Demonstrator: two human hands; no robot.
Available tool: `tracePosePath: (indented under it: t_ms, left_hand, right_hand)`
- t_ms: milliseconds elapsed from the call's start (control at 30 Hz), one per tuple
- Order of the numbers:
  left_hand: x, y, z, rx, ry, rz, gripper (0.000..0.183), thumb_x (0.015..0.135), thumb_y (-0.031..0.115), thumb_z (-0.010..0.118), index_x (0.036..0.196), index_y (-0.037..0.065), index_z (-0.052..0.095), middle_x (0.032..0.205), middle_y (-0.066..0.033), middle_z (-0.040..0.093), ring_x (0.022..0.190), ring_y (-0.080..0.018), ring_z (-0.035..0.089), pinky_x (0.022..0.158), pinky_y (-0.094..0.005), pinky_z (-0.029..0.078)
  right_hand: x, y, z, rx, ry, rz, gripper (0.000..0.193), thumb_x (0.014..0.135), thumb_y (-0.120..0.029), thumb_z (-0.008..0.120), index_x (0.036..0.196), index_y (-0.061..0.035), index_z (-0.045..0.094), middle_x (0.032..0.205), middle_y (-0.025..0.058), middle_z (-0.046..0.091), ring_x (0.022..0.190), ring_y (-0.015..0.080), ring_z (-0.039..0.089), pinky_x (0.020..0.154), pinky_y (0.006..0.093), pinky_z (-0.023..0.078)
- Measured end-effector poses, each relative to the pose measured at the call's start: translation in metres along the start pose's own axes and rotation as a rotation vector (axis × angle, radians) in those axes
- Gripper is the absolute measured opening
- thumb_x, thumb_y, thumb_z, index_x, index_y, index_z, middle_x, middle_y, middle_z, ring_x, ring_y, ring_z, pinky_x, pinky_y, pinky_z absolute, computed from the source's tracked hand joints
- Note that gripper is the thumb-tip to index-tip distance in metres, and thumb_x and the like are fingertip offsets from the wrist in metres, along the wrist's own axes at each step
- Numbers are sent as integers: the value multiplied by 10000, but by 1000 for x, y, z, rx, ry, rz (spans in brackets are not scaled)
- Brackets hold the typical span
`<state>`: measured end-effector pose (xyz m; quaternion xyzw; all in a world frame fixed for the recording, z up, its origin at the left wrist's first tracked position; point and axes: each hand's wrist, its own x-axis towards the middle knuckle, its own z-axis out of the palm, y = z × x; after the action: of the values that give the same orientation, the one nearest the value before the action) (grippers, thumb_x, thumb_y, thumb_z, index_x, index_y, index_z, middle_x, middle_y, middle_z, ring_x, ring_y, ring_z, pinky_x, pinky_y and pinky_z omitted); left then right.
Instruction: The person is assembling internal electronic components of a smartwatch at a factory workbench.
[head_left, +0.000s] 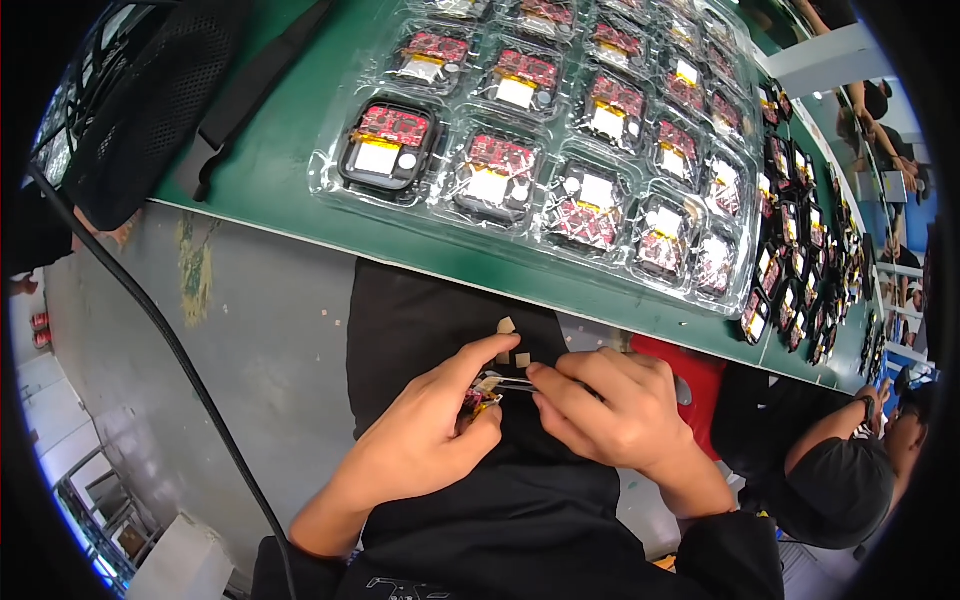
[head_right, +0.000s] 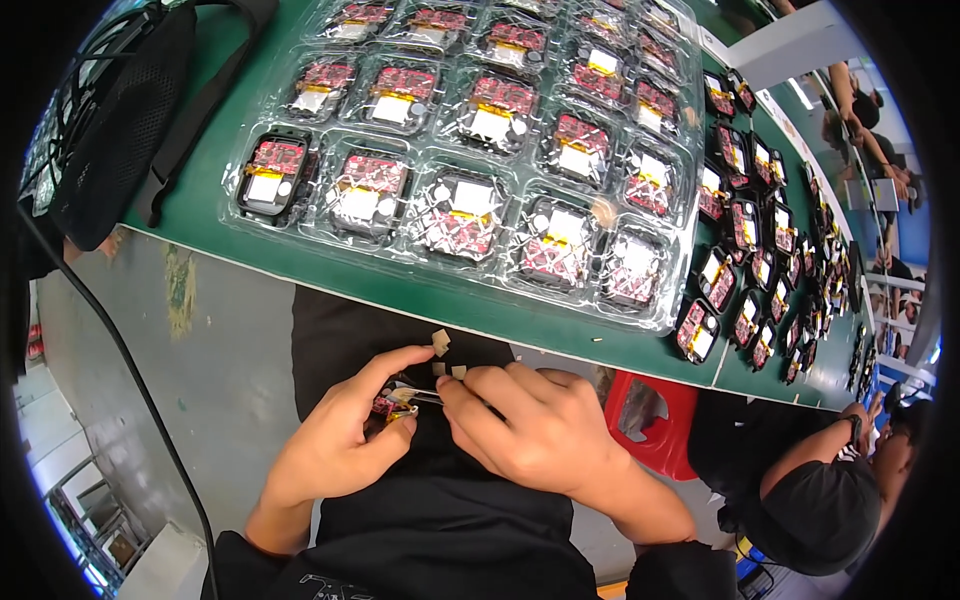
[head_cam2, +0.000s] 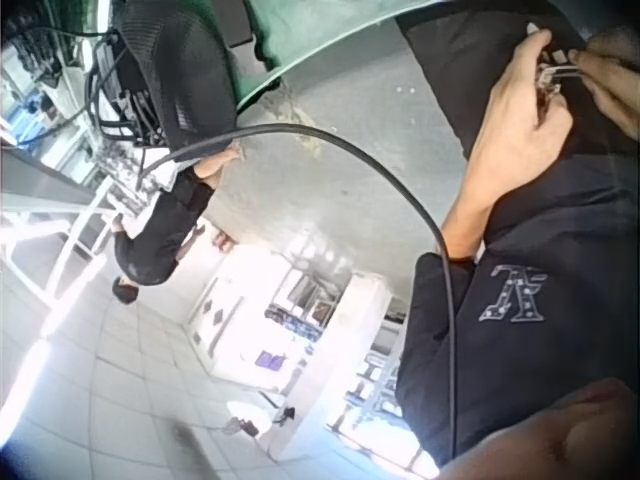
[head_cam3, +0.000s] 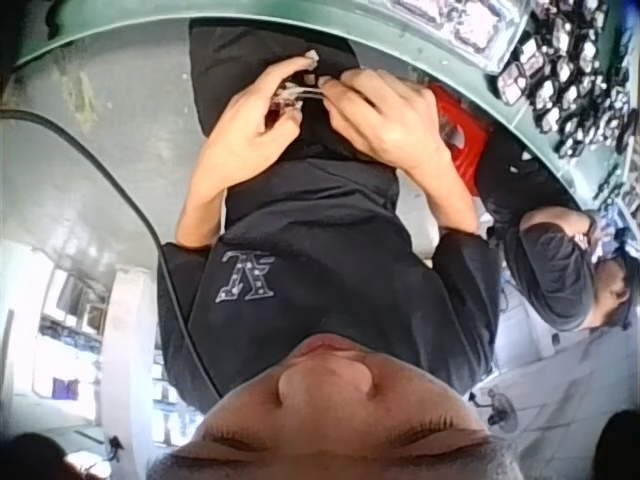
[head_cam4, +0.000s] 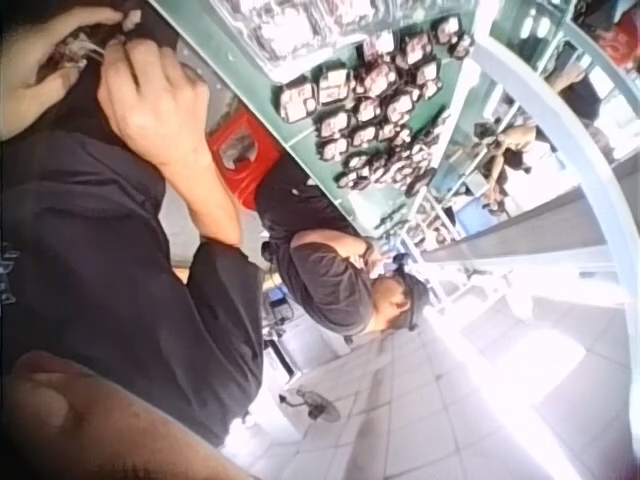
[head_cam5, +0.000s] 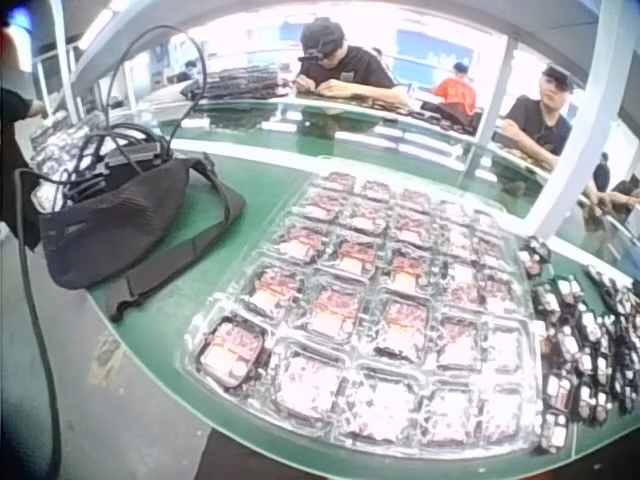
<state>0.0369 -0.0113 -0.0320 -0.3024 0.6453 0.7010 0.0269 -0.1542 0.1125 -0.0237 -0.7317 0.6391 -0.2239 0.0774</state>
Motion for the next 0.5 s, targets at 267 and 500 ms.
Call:
tracePosePath:
  t_ms: [267,500]
  left_hand:
    - [3,1,2,-18,15,31,608,873,-48,577,1466,31,468,883,-52,615,723,-90,530,656,-271,466]
    - [6,-4,3,-2,-1,62,607,858,-48,582,1454,24,484,933,-77,643,735,-110,551,668,-285,480]
  right_hand:
    - [0,-5,1,-84,50,17,300,738,-159,807,1015,-71,735,892,-17,631,639,109,605,494,252,456]
    - [3,-2,-1,-71,-42,39,228,740,-183,797,930,-91,710,814,-20,576,632,113,603,495,271,455]
